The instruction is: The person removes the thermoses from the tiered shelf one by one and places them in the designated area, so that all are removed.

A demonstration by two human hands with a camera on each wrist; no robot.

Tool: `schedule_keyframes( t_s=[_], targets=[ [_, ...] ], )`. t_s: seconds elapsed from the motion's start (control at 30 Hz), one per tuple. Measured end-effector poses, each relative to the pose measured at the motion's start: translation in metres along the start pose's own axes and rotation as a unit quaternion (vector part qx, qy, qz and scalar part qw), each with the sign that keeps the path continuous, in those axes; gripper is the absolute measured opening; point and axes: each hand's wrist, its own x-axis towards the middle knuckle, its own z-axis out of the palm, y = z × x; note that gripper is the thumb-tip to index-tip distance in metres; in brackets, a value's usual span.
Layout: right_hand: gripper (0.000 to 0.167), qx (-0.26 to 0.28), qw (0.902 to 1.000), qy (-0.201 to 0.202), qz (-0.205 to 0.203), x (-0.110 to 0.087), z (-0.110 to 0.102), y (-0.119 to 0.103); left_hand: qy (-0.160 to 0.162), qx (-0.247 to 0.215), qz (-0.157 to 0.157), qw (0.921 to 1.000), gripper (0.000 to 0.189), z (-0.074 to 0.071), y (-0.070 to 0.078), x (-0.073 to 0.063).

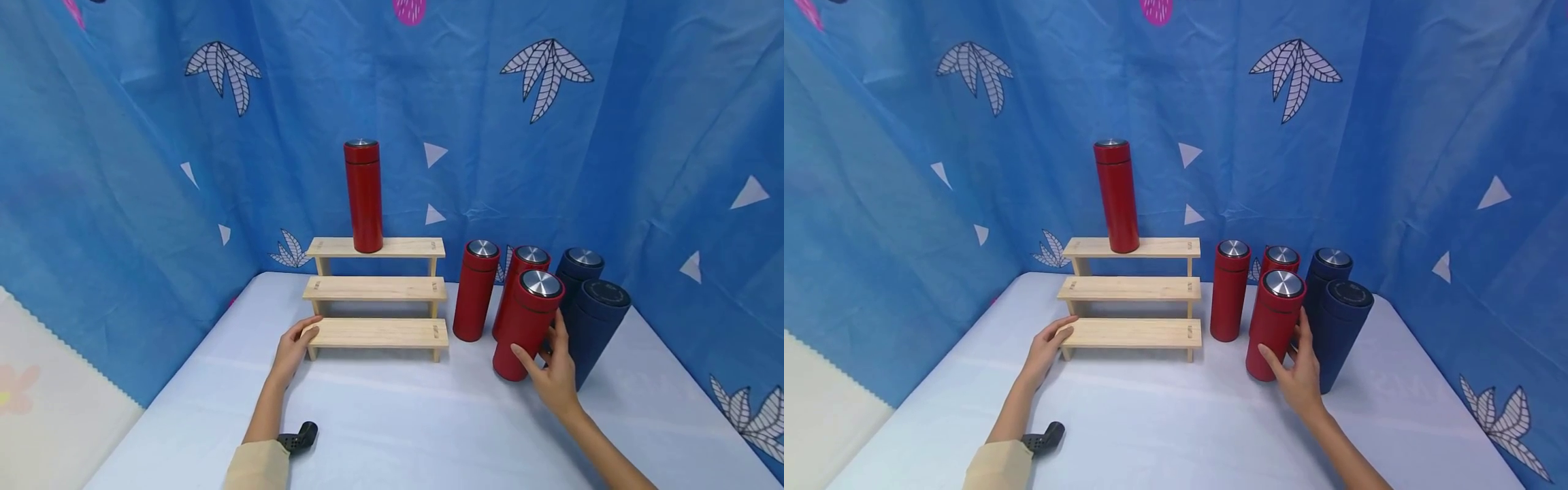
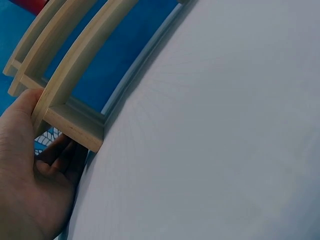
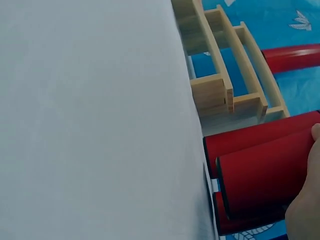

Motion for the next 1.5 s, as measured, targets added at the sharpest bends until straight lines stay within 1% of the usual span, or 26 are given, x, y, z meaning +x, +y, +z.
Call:
schedule_keyframes(
  t_s=[0.27, 0.37, 0.5, 0.57, 0.7, 0.77, 0.8, 0.93, 1.0, 1.03, 1.1, 1.2, 1.27, 1.3, 1.37, 1.43, 1.5],
  targets=[
    [0.1, -0.018, 0.9998, -0.006, 0.004, -0.004, 0.003, 0.01, 0.0, -0.003, 0.001, 1.0, 0.041, -0.001, 0.0, -0.002],
    [0.103, -0.019, 0.9997, -0.01, 0.015, -0.007, 0.003, 0.025, -0.004, -0.006, 0.007, 0.9999, 0.04, -0.001, -0.001, -0.002],
    [0.106, -0.027, 0.9992, -0.007, 0.031, -0.008, 0.003, 0.046, -0.002, -0.004, 0.012, 0.9999, 0.041, -0.001, -0.001, 0.0],
    [0.105, -0.032, 0.9989, 0.0, 0.033, -0.007, 0.002, 0.049, 0.001, -0.003, 0.014, 0.9999, 0.041, 0.0, -0.001, 0.001],
    [0.103, -0.04, 0.9982, 0.008, 0.042, -0.007, 0.001, 0.049, 0.003, -0.002, 0.011, 0.9999, 0.04, 0.0, 0.0, 0.002],
    [0.103, -0.04, 0.9981, 0.008, 0.047, -0.007, 0.002, 0.048, 0.004, -0.002, 0.007, 1.0, 0.041, 0.0, 0.001, 0.001],
    [0.103, -0.04, 0.9978, 0.008, 0.051, -0.007, 0.002, 0.043, 0.004, -0.001, 0.005, 1.0, 0.04, 0.0, 0.001, 0.001],
    [0.104, -0.045, 0.9971, 0.011, 0.06, -0.008, 0.002, 0.042, 0.002, 0.002, 0.002, 1.0, 0.041, 0.0, 0.001, 0.0],
    [0.104, -0.049, 0.9967, 0.011, 0.063, -0.008, 0.002, 0.042, 0.003, 0.003, 0.002, 1.0, 0.041, 0.0, 0.001, 0.0],
    [0.105, -0.053, 0.9966, 0.009, 0.062, -0.008, 0.002, 0.045, 0.003, 0.003, 0.003, 1.0, 0.041, 0.0, 0.0, 0.0],
    [0.106, -0.057, 0.9966, 0.007, 0.059, -0.008, 0.003, 0.043, 0.002, 0.003, 0.005, 1.0, 0.042, 0.001, 0.0, 0.0],
    [0.107, -0.062, 0.9974, 0.008, 0.037, -0.009, 0.003, 0.04, 0.001, -0.003, 0.006, 1.0, 0.041, 0.001, -0.001, 0.0],
    [0.106, -0.069, 0.9975, 0.015, 0.01, -0.008, 0.002, 0.036, -0.001, -0.004, 0.007, 1.0, 0.041, 0.001, -0.001, 0.0],
    [0.102, -0.073, 0.997, 0.023, -0.011, -0.007, 0.002, 0.033, 0.0, -0.004, 0.006, 1.0, 0.04, 0.001, -0.001, 0.0],
    [0.088, -0.081, 0.9937, 0.046, -0.061, -0.005, 0.002, 0.026, -0.001, 0.001, 0.006, 1.0, 0.041, 0.001, -0.001, 0.0],
    [0.074, -0.088, 0.9864, 0.075, -0.116, -0.001, 0.003, 0.017, -0.001, 0.007, 0.006, 1.0, 0.043, 0.0, 0.0, 0.0],
    [0.063, -0.084, 0.9769, 0.101, -0.169, 0.002, 0.009, 0.007, 0.001, 0.011, 0.007, 0.9999, 0.043, -0.001, 0.001, 0.0]
  ],
)
